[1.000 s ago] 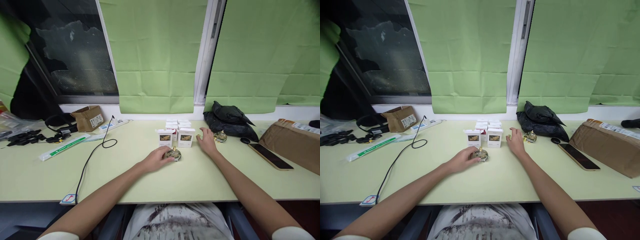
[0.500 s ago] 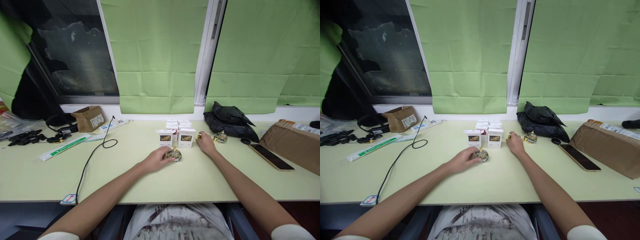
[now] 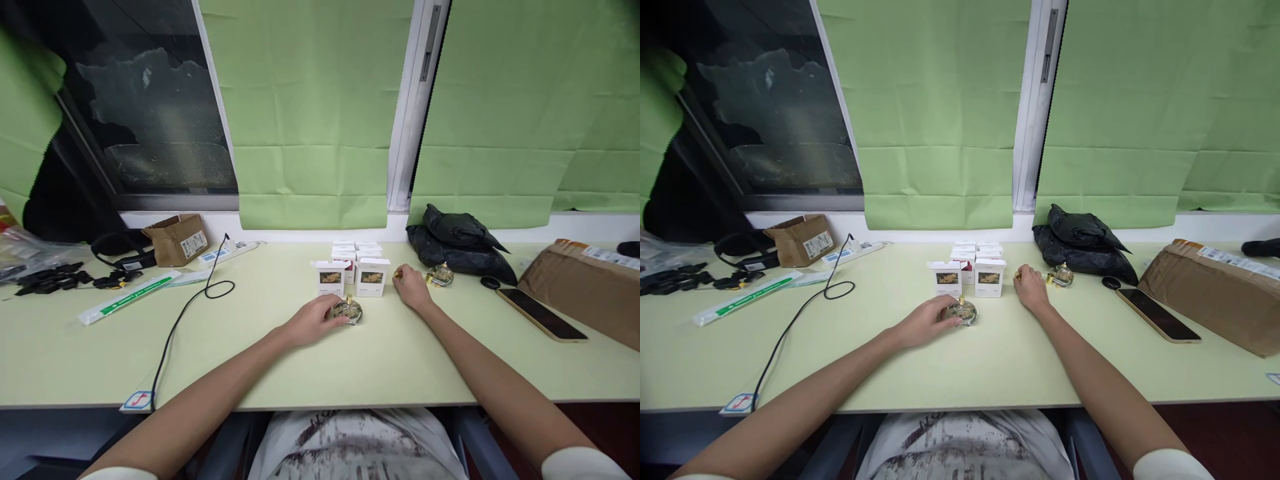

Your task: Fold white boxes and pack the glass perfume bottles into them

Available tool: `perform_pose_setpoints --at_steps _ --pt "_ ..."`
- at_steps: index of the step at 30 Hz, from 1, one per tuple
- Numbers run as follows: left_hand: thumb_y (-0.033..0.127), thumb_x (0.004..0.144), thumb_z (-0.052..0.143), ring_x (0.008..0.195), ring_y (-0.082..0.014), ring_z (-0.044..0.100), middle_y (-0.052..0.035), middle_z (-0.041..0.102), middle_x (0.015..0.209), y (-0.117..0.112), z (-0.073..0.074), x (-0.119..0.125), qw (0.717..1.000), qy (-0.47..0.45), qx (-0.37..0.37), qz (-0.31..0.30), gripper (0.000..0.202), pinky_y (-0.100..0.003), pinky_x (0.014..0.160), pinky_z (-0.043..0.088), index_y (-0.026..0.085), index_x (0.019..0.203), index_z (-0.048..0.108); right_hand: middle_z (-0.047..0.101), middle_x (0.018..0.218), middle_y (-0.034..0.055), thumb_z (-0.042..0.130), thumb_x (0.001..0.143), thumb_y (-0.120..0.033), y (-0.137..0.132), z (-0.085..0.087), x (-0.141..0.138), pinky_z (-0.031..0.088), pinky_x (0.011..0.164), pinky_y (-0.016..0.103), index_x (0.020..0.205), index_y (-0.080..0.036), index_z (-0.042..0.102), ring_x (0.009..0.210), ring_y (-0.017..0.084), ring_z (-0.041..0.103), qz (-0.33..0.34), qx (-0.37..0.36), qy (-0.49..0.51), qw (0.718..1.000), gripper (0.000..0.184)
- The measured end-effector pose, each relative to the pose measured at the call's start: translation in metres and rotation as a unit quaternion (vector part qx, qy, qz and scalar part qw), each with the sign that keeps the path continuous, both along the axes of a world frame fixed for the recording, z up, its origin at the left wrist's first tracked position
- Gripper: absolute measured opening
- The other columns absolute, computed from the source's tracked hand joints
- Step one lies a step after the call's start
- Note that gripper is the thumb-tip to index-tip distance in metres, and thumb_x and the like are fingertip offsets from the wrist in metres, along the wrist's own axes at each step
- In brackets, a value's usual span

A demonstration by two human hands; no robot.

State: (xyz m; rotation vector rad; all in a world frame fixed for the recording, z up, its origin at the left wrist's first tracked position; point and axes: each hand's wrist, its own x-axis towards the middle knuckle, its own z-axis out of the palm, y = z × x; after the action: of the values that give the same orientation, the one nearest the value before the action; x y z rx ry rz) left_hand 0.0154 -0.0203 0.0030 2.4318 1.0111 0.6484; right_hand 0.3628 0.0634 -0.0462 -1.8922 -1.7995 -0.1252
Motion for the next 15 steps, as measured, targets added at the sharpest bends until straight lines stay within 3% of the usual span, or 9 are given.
perform_pose_setpoints --at_steps 15 --pt "0.059 0.1 0.057 0.083 -0.0215 0.057 -0.0045 0.064 0.093 0.0001 -0.0011 0.0003 1.0 -0.009 0.011 0.0 0.039 -0.031 0.071 0.041 0.021 0.103 0.065 0.069 0.105 0.012 0.051 0.098 -0.028 -0.0038 0.0056 -0.0037 0.043 0.089 0.039 0.108 -0.019 0.056 0.098 0.029 0.059 0.01 0.064 0.029 0.997 0.014"
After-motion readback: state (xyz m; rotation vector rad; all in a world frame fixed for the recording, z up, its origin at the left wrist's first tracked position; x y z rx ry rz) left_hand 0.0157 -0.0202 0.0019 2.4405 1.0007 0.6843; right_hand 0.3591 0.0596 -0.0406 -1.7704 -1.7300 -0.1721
